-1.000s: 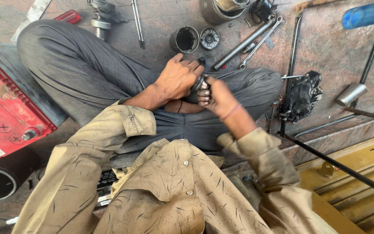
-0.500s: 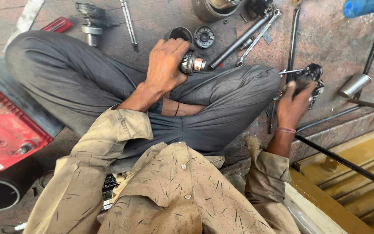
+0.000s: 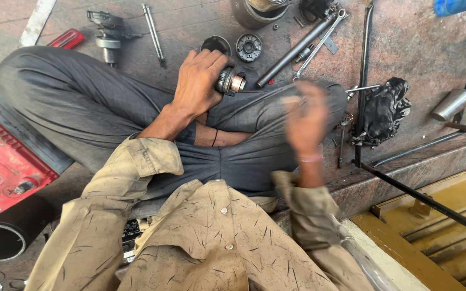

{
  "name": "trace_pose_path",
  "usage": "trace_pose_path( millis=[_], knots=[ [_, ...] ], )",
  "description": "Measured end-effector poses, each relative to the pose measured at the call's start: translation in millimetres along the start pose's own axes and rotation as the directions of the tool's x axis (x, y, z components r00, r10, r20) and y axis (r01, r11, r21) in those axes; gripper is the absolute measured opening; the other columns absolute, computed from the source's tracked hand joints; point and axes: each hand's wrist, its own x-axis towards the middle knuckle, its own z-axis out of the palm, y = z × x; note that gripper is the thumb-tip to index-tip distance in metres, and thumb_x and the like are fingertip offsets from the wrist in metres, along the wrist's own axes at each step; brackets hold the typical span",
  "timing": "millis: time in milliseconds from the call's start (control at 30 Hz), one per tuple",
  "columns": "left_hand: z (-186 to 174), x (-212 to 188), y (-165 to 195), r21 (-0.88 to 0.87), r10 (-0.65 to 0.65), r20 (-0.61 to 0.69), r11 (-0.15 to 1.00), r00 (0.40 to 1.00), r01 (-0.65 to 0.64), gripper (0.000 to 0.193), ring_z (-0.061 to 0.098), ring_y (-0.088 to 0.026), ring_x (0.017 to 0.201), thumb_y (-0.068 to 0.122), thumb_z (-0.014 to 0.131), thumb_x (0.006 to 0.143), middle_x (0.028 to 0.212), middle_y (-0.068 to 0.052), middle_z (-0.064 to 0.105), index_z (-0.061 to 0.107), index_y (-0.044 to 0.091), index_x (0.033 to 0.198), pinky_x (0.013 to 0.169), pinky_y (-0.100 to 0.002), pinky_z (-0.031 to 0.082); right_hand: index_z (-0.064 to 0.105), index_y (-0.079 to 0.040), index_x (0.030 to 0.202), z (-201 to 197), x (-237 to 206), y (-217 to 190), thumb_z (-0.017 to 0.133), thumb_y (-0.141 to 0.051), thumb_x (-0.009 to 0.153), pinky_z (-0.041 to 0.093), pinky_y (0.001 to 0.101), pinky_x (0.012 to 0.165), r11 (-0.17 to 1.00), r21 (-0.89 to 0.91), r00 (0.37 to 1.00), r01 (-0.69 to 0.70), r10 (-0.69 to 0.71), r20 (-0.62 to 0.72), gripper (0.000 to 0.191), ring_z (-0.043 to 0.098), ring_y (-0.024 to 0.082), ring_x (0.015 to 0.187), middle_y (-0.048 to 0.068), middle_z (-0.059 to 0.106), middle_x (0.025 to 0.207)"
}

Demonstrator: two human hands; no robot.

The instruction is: The person sits on the workshop floor with a starter motor in their lap. They rotate and reposition the starter motor housing, then use a hand tool to work on the copper commutator and brush area, repeatedly turning the part while scraping and fitting components.

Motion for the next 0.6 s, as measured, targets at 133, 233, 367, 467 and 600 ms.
trace_pose_path(
  millis=[133, 233, 367, 467, 600],
  knots=[
    [-6, 2, 4, 0.067, 0.036, 0.058, 0.997, 0.998, -0.039, 0.050, 0.060, -0.034, 0.101, -0.002, 0.073, 0.063, 0.106, -0.010, 0.064, 0.063, 0.004, 0.112, 0.083, -0.045, 0.043, 0.062, 0.003, 0.129, 62, 24, -42, 0.083, -0.016, 0.092, 0.057, 0.0338, 0.091, 0.944, 0.321, 0.956, -0.074, -0.025, 0.293, 0.046, 0.071, 0.021, 0.103, 0.014, 0.070, 0.120],
    [-15, 6, 4, 0.076, 0.022, 0.085, 0.997, 0.996, -0.029, 0.054, 0.060, -0.035, 0.106, -0.002, 0.073, 0.065, 0.113, -0.012, 0.061, 0.063, 0.003, 0.118, 0.084, -0.047, 0.043, 0.064, 0.002, 0.116, 81, 42, -50, 0.088, -0.015, 0.090, 0.060, 0.0270, 0.081, 0.810, 0.541, 0.959, -0.225, 0.085, 0.272, 0.040, 0.072, 0.012, 0.092, 0.008, 0.074, 0.105],
    [-26, 24, -3, 0.129, 0.026, 0.197, 0.990, 0.980, -0.052, 0.056, 0.060, -0.038, 0.110, -0.004, 0.073, 0.066, 0.119, -0.016, 0.059, 0.062, 0.002, 0.121, 0.087, -0.049, 0.045, 0.063, 0.002, 0.114, 87, 51, -60, 0.087, -0.012, 0.090, 0.060, 0.0249, 0.083, 0.634, 0.725, 0.962, -0.268, 0.137, 0.235, 0.036, 0.071, 0.008, 0.095, 0.005, 0.073, 0.104],
    [-32, 48, -15, 0.089, 0.093, 0.244, 0.989, 0.965, -0.118, 0.061, 0.058, -0.044, 0.108, 0.002, 0.079, 0.064, 0.123, -0.022, 0.057, 0.063, -0.002, 0.123, 0.090, -0.052, 0.045, 0.063, 0.002, 0.113, 93, 57, -73, 0.087, -0.009, 0.088, 0.059, 0.0239, 0.082, 0.567, 0.778, 0.960, -0.270, 0.223, 0.171, 0.037, 0.070, 0.008, 0.094, 0.004, 0.072, 0.103],
    [-35, 70, -21, -0.030, 0.139, 0.222, 0.990, 0.965, -0.136, 0.062, 0.056, -0.045, 0.115, 0.008, 0.087, 0.063, 0.130, -0.023, 0.055, 0.068, -0.001, 0.122, 0.097, -0.051, 0.046, 0.064, 0.002, 0.113, 98, 73, -91, 0.089, -0.006, 0.087, 0.053, 0.0217, 0.074, 0.659, 0.717, 0.965, -0.227, 0.250, 0.076, 0.037, 0.065, 0.006, 0.087, 0.005, 0.072, 0.100]
  ],
)
